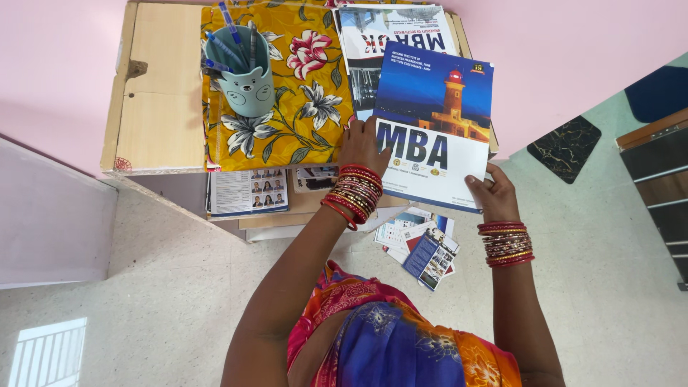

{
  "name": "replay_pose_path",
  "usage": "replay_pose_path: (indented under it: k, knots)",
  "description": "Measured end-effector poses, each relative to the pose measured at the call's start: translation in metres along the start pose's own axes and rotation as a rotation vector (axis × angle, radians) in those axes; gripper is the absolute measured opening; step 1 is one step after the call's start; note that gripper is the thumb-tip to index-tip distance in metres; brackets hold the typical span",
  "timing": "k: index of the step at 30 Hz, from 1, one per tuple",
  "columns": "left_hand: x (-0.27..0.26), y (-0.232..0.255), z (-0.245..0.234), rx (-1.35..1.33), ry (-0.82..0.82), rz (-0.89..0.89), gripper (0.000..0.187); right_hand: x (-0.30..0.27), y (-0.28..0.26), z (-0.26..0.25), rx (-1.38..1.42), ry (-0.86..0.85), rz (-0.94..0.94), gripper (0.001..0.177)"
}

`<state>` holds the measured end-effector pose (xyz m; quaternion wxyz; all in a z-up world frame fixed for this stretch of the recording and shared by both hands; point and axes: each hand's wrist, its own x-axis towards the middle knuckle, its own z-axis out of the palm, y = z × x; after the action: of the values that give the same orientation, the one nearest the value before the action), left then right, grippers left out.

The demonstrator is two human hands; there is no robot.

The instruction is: The person picks up and looks through several educational brochures and sheets of photos, placing them one by one into a shelf compartment.

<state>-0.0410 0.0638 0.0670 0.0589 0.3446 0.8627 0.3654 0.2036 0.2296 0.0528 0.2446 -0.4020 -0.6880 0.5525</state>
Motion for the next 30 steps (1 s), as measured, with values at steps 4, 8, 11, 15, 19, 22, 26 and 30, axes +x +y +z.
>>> replay_pose_path:
  k: [4,8,11,15,19,22,26,30]
  knots:
    - [-0.011,-0.007,-0.004,-0.134,0.068,0.022,0.078,0.0,0.017,-0.005,0.23,-0.038,-0.188,0.028]
    - [-0.028,-0.018,-0.009,-0.441,0.037,0.029,0.069,-0.008,0.035,-0.019,0.329,-0.105,-0.332,0.021]
    - [-0.043,-0.034,-0.009,-0.732,-0.165,0.066,0.045,-0.008,0.049,-0.023,0.439,-0.189,-0.267,0.019]
    - [-0.073,-0.067,-0.008,-0.768,-0.257,-0.061,0.038,-0.004,0.071,-0.012,0.141,-0.306,-0.085,0.018]
    - [-0.109,-0.1,0.005,-0.781,-0.241,-0.119,0.032,-0.018,0.072,0.026,0.055,-0.309,0.122,0.025]
    - [-0.124,-0.116,0.008,-0.853,-0.221,-0.109,0.032,-0.025,0.069,0.039,0.087,-0.34,0.071,0.032]
    - [-0.143,-0.134,0.013,-0.904,-0.251,-0.216,0.026,-0.022,0.084,0.048,0.207,-0.401,-0.06,0.027]
    - [-0.168,-0.19,0.051,-1.021,-0.158,-0.081,0.018,-0.028,0.08,0.065,0.26,-0.492,-0.28,0.022]
